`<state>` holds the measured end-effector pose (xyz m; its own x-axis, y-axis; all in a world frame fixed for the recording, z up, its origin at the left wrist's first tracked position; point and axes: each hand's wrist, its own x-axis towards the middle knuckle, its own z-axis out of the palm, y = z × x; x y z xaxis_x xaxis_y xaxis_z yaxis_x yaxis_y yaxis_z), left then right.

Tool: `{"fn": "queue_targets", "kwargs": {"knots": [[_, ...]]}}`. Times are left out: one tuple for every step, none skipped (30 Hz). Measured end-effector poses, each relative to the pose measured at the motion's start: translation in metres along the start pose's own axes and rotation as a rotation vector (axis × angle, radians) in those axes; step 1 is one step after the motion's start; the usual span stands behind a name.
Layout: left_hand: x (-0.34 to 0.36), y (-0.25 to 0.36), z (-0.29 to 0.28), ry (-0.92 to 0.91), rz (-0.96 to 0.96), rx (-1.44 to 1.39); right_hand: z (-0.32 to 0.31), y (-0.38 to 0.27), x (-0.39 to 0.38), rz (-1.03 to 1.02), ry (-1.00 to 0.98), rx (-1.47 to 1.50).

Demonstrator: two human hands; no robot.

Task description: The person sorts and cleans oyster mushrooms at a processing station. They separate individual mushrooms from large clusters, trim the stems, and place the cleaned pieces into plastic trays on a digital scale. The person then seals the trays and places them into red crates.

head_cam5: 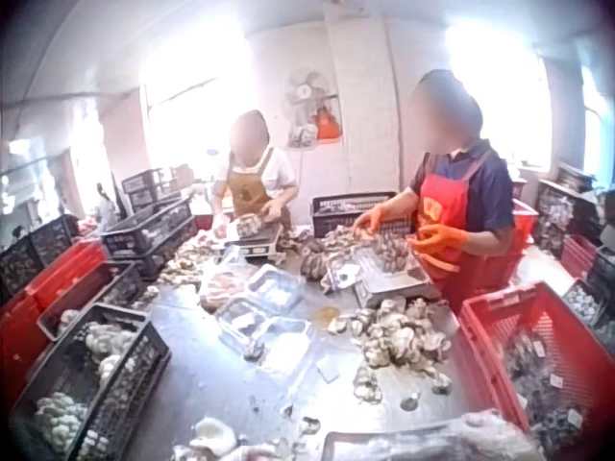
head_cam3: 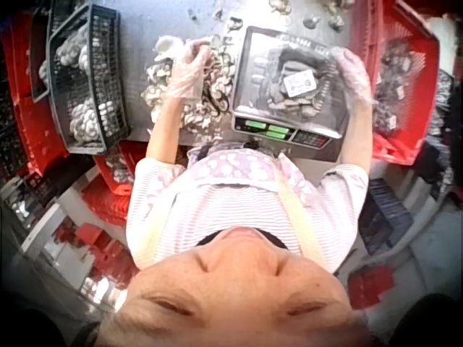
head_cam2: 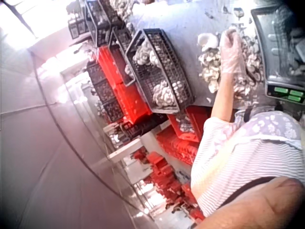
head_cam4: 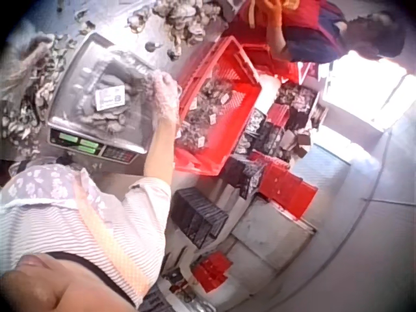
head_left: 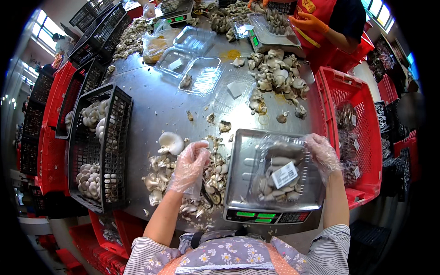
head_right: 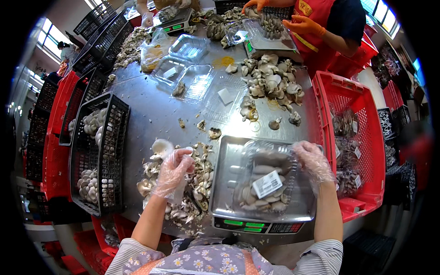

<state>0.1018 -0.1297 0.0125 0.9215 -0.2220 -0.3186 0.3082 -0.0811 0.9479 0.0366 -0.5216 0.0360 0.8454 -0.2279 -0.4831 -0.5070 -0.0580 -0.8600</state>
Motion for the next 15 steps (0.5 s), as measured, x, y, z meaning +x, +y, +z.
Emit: {"fn": "queue_targets", "kwargs": {"knots": [[0.012,-0.001,0.001,-0.007,0.033,0.004,0.006,-0.012,0.005,-0.007,-0.021,-0.118],[0.016,0.010,0.011,0.020,0.043,0.023,0.018,-0.025,0.005,0.039,-0.098,-0.040],[0.021,0.013,0.021,-0.014,0.120,0.058,0.028,-0.035,0.006,0.090,-0.155,-0.080],[0.025,0.014,0.030,-0.051,0.197,0.093,0.033,-0.034,0.014,0.087,-0.253,-0.108],[0.028,0.018,0.039,-0.086,0.274,0.128,0.036,-0.034,0.022,0.084,-0.352,-0.137],[0.027,0.025,0.046,-0.104,0.347,0.232,0.039,-0.041,0.030,0.071,-0.299,-0.154],[0.027,0.033,0.052,-0.117,0.406,0.319,0.042,-0.051,0.041,0.058,-0.249,-0.174],[0.027,0.034,0.057,-0.092,0.414,0.323,0.044,-0.060,0.050,0.044,-0.196,-0.190],[0.026,0.032,0.061,-0.065,0.423,0.326,0.047,-0.062,0.065,-0.103,-0.125,-0.344],[0.026,0.030,0.063,-0.050,0.414,0.314,0.052,-0.055,0.087,-0.250,-0.051,-0.492],[0.026,0.029,0.066,-0.041,0.406,0.301,0.056,-0.046,0.108,-0.394,0.030,-0.640],[0.026,0.027,0.068,-0.031,0.397,0.290,0.062,-0.034,0.132,-0.416,-0.010,-0.724],[0.025,0.026,0.069,-0.033,0.389,0.287,0.068,-0.023,0.153,-0.439,-0.051,-0.811],[0.023,0.023,0.067,-0.027,0.380,0.284,0.077,-0.020,0.165,-0.396,-0.049,-0.840],[0.021,0.021,0.066,-0.021,0.371,0.280,0.084,-0.017,0.173,-0.351,-0.047,-0.869]]}}
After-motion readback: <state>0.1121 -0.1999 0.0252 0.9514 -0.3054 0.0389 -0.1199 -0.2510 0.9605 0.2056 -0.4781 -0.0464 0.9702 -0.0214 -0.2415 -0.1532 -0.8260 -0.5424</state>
